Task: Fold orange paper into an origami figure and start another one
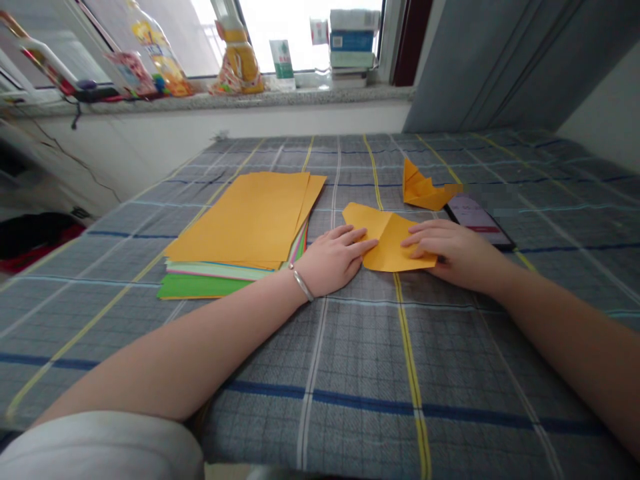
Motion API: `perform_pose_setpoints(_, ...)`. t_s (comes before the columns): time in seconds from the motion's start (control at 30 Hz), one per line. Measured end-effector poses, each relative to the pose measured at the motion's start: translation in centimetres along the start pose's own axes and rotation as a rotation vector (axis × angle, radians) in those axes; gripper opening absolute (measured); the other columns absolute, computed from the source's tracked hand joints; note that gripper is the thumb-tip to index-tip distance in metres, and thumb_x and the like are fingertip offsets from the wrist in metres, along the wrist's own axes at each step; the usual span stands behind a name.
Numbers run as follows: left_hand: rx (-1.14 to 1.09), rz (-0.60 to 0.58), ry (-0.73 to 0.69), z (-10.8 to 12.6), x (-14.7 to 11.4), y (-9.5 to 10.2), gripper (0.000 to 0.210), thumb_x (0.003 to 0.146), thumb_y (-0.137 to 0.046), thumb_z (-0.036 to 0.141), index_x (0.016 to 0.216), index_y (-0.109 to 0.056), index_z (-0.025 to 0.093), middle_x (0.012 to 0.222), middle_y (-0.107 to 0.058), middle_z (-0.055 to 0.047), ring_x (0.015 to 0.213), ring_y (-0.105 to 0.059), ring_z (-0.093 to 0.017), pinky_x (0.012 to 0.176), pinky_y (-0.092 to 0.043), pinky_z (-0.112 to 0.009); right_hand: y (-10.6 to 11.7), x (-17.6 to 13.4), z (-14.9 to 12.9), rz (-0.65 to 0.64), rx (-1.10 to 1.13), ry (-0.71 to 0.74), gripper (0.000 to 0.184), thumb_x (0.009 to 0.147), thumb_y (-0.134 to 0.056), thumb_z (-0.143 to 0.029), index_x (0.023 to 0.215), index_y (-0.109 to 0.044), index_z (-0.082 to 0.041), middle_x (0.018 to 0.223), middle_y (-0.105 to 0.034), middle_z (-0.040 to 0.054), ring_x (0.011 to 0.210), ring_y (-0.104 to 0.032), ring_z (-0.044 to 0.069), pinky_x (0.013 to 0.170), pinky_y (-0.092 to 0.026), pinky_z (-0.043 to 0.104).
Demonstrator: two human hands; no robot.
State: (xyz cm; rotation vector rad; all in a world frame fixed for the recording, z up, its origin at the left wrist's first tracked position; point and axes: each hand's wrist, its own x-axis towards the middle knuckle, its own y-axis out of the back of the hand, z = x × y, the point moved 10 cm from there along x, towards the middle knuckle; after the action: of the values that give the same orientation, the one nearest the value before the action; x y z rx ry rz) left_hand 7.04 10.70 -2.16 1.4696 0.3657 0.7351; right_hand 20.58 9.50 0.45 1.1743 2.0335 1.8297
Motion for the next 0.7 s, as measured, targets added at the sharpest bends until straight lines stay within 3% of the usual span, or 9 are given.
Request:
perform_pose_setpoints(0.23, -0.047, -0.073, -0.017, 0.2, 0.3, -0.6, 0.048, 0.101, -0.036, 0.035, 0.146, -0.045, 0.020, 0.153, -0.042, -0.012, 0.143, -0.036, -0.028, 0.118, -0.026, -0.050, -1.8, 0.1, -0.1, -0.118, 0.321, -0.161, 0.014, 0.085, -0.058, -0.032, 0.086, -0.072, -0.027, 0.101, -0.076, 0.0031, 0.095, -0.070, 0.022, 0.090, -0.052, 0.041)
perform_pose_setpoints(0.37, -0.013, -0.147, -0.056, 0.6, 0.0, -1.3, 0.053, 0.101, -0.035, 0.037, 0.151, -0.037, 0.018, 0.157, -0.036, -0.012, 0.146, -0.030, -0.030, 0.120, -0.020, -0.051, -1.4, 0.2, -0.1, -0.113, 0.252, -0.229, 0.023, 0.087, -0.053, -0.041, 0.075, -0.065, -0.025, 0.081, -0.072, 0.0030, 0.079, -0.066, 0.021, 0.074, -0.049, 0.036)
perform_pose_setpoints(0.5, -0.050, -0.189, -0.058, 0.1, -0.1, -1.6, 0.053, 0.100, -0.032, 0.033, 0.152, -0.034, 0.019, 0.159, -0.032, -0.010, 0.148, -0.026, -0.029, 0.119, -0.020, -0.049, -1.4, 0.2, 1.0, -0.064, 0.186, -0.367, 0.034, 0.089, -0.047, -0.044, 0.061, -0.049, -0.024, 0.060, -0.057, 0.0003, 0.061, -0.053, 0.018, 0.058, -0.037, 0.032)
perform_pose_setpoints(0.7, -0.159, -0.206, -0.025, -0.8, 0.1, -1.6, 0.051, 0.099, -0.031, 0.031, 0.149, -0.039, 0.024, 0.159, -0.034, -0.006, 0.148, -0.026, -0.025, 0.120, -0.020, -0.046, -2.5, 0.0, 2.5, -0.021, 0.202, -0.510, 0.031, 0.087, -0.048, -0.045, 0.065, -0.047, -0.024, 0.065, -0.056, 0.0007, 0.063, -0.052, 0.018, 0.057, -0.035, 0.032)
